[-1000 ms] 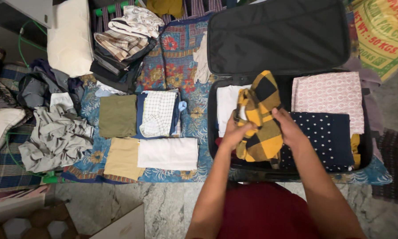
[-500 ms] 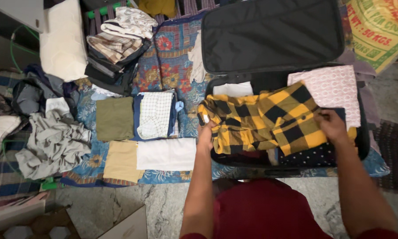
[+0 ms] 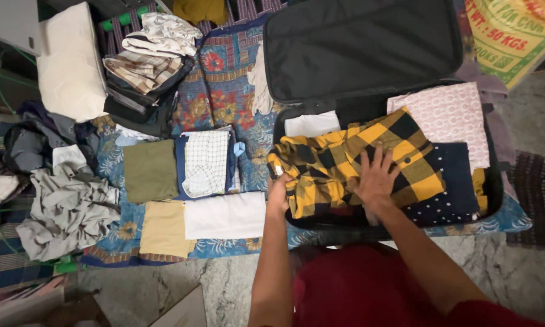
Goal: The person packs various items of clothing into a suitcase by hand, folding and arranging shirts, t-shirts, and a flannel shirt into the open main compartment.
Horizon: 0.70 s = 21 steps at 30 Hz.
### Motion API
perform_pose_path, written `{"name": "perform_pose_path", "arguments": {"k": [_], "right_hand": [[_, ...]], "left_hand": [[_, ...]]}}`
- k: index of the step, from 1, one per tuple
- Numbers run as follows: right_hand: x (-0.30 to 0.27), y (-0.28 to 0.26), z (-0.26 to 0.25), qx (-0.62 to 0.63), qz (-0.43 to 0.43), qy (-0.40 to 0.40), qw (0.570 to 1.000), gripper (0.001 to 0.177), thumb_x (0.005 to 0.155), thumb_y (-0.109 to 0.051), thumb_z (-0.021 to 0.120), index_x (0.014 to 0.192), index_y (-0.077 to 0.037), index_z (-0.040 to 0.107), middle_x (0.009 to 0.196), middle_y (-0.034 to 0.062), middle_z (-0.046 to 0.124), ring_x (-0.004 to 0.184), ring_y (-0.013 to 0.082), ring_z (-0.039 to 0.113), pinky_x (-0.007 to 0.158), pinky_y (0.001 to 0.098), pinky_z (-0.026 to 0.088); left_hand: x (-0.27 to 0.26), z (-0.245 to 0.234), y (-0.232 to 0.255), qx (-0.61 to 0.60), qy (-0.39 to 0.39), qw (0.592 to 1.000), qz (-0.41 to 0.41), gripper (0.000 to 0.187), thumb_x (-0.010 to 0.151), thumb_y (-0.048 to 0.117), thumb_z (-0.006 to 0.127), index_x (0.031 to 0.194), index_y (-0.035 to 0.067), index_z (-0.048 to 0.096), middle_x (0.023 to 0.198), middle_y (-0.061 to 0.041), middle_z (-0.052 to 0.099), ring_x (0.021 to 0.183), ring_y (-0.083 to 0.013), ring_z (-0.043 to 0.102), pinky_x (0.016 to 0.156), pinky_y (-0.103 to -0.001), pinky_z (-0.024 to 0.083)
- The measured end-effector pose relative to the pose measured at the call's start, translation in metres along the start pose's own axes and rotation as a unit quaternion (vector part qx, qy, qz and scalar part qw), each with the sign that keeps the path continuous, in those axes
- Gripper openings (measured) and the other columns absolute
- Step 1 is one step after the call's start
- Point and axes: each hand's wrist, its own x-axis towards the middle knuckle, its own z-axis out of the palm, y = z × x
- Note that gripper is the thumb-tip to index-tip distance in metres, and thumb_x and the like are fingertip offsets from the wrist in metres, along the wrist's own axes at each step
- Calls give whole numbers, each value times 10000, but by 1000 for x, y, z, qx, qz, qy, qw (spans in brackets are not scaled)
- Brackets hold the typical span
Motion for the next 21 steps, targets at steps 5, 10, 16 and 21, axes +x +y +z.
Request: {"name": "perform_pose_path", "arguments": {"k": [5, 10, 16, 21], "right_hand": [[13, 22, 5, 6, 2, -10, 1000, 998, 771, -523, 790, 1585, -188, 320, 1635, 152, 193, 1502, 430, 181, 1088, 732, 267], [22, 49, 18, -104, -34, 90, 990, 649, 828, -214, 790, 1427, -197, 540, 1596, 125, 420, 1484, 347, 368, 1015, 665, 369], [53, 144, -18, 384, -32, 109, 916, 498, 795, -20, 736, 1284, -42, 640, 1168, 160, 716, 1057, 275, 697, 924, 359, 542], [68, 272, -36, 508, 42, 117, 852, 339, 910, -11, 739, 1245, -4, 681, 1115, 75, 695, 1008, 164, 654, 885, 311, 529]], "left_hand": [[13, -24, -5, -14, 0, 1000, 21, 464, 787, -52, 531, 1245, -5, 592, 1044, -132, 702, 893, -277, 725, 786, -406, 620], [14, -32, 8, -14, 12, 1000, 22, 438, 785, -29, 549, 1221, 7, 588, 1007, -145, 694, 855, -297, 713, 754, -433, 618], [-7, -30, 48, -56, 56, 997, -8, 503, 741, -26, 545, 1241, -29, 595, 1011, -161, 732, 854, -317, 741, 734, -446, 638], [-9, -65, 65, -20, 13, 1000, 20, 543, 780, -19, 591, 1321, -17, 541, 992, -149, 701, 838, -297, 714, 719, -427, 622]]}}
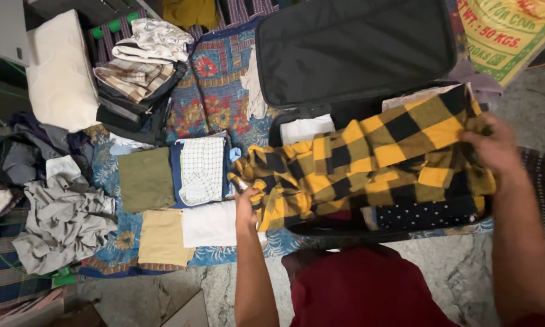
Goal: The person packs various items of clothing into a suitcase by hand, folding and arranging shirts, t-shirts, and a flannel shirt into the open main compartment.
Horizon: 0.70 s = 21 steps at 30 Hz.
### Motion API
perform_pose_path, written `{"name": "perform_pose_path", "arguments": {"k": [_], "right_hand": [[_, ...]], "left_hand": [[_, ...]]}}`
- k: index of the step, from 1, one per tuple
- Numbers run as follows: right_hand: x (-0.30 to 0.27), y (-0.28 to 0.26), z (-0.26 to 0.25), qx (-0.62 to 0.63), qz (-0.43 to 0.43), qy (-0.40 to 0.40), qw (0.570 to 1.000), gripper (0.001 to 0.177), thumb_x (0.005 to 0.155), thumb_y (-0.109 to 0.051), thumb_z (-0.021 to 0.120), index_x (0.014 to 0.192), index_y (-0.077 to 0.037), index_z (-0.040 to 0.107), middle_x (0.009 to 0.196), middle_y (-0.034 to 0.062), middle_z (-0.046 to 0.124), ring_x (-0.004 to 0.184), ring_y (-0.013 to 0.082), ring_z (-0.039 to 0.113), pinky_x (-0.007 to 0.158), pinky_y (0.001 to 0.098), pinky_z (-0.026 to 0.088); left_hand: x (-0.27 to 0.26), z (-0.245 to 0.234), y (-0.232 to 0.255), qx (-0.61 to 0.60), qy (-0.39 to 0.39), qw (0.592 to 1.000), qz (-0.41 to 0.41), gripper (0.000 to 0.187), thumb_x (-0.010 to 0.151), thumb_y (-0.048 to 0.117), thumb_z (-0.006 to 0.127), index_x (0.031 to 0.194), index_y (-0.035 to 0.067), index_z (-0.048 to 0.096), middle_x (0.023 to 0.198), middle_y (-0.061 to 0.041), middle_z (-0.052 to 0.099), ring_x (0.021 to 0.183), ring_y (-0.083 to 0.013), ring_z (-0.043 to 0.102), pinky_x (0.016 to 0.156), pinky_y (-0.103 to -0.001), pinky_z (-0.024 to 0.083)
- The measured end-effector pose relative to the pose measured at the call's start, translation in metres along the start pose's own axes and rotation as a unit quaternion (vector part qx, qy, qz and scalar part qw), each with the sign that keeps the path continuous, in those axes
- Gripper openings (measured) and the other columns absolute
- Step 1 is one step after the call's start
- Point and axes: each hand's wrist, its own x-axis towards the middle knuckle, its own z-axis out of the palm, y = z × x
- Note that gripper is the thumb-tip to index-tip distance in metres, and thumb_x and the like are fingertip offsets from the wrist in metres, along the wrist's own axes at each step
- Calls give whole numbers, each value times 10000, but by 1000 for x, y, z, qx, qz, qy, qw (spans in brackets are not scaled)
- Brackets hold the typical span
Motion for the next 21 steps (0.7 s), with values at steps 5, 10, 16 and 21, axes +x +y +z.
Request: {"name": "perform_pose_path", "arguments": {"k": [5, 10, 16, 21], "right_hand": [[2, 45, -13, -71, -86, 78, 991, 136, 1038, 8, 674, 1173, 27, 671, 1078, 60, 701, 990, 140, 663, 897, 293, 529], [-23, 6, 78, -54, -82, 48, 994, 319, 970, -39, 662, 1288, -34, 641, 1117, 120, 696, 954, 236, 662, 796, 339, 539], [-78, -99, 219, -240, -226, -270, 905, 675, 869, -331, 768, 1449, -69, 544, 1504, 199, 513, 1356, 415, 515, 1097, 477, 421], [-104, -135, 295, -295, -129, -430, 844, 924, 845, -451, 784, 1554, -64, 335, 1527, 226, 432, 1275, 410, 510, 1009, 490, 464]], "left_hand": [[-8, -7, 1, 18, 98, 995, -5, 508, 750, -14, 580, 1252, 48, 530, 964, -116, 695, 806, -269, 727, 691, -428, 639], [3, -24, -14, 20, 42, 999, 26, 465, 786, -23, 612, 1246, 23, 554, 973, -121, 681, 810, -258, 708, 694, -407, 623], [0, -19, -12, 36, 39, 998, 20, 517, 761, -29, 591, 1271, 56, 559, 1028, -115, 700, 855, -254, 725, 725, -394, 627], [-20, 15, -18, 14, 22, 1000, 2, 562, 777, -52, 610, 1325, 37, 527, 1070, -144, 684, 879, -275, 708, 730, -405, 609]]}}
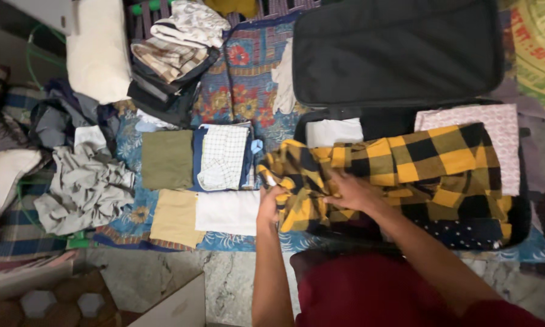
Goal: The person packs various items of clothing into a suitcase by hand, folding and arranging shirts, t-shirts, and a flannel shirt into the open main compartment.
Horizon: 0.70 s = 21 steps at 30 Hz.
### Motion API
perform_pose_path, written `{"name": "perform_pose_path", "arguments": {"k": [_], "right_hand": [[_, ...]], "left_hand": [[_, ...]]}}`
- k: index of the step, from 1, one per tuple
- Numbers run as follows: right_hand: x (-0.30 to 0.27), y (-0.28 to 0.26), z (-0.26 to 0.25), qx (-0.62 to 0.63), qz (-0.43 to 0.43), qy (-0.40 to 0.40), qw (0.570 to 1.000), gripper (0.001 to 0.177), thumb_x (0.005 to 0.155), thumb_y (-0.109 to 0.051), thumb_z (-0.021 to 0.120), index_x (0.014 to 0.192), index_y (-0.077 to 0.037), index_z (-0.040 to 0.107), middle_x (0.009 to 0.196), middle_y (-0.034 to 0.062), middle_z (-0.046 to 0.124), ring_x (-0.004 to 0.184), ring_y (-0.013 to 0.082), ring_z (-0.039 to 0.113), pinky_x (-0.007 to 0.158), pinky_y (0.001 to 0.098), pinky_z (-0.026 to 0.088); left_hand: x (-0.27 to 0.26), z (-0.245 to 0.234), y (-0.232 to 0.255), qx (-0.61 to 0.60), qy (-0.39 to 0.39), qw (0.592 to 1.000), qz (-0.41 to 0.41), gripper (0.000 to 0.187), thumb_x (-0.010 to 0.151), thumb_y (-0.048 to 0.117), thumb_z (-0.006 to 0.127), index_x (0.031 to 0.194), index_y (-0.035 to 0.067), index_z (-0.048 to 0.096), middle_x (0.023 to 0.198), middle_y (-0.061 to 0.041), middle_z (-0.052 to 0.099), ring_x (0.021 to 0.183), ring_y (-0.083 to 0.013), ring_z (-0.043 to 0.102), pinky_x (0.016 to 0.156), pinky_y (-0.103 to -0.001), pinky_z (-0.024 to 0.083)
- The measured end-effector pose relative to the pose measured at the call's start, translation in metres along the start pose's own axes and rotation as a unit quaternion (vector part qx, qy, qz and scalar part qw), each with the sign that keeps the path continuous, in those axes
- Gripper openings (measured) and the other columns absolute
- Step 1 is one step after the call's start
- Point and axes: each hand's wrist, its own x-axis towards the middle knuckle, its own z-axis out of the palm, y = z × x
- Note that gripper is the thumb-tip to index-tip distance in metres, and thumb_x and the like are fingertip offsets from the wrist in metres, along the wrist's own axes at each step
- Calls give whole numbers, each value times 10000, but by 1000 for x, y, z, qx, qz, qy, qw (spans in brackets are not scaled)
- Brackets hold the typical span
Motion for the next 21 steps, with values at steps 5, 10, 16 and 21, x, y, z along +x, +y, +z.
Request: {"name": "perform_pose_path", "arguments": {"k": [5, 10, 16, 21], "right_hand": [[32, 30, 1, 19, 136, -114, 984, 180, 903, -185, 598, 1005, -100, 720, 911, 128, 781, 844, 282, 791, 786, 434, 605], [49, 66, -121, -203, 189, -113, 954, 345, 833, -169, 653, 1141, -76, 780, 1192, 194, 742, 1116, 352, 718, 977, 475, 556], [65, -10, -238, -217, -34, 352, 910, 235, 925, -21, 636, 1134, -26, 744, 1255, 219, 704, 1266, 420, 618, 1087, 475, 527], [90, -65, -209, -220, -302, 470, 800, 592, 860, 71, 613, 1439, -51, 603, 1560, 295, 463, 1455, 472, 412, 1208, 569, 390]], "left_hand": [[-18, 13, 23, 48, -52, 997, 19, 640, 759, -76, 604, 1384, 36, 526, 1126, -119, 687, 935, -241, 708, 785, -370, 598], [-32, 4, 48, 53, -127, 990, 28, 717, 715, -61, 588, 1423, 9, 500, 1144, -113, 701, 972, -238, 711, 840, -358, 587], [-18, -2, 22, 56, -79, 995, -8, 746, 741, -55, 612, 1462, 75, 469, 1073, -123, 668, 885, -243, 675, 750, -383, 561], [-9, 0, 34, -48, -58, 996, 50, 719, 756, -53, 605, 1453, 50, 463, 1151, -126, 660, 984, -266, 692, 834, -401, 588]]}}
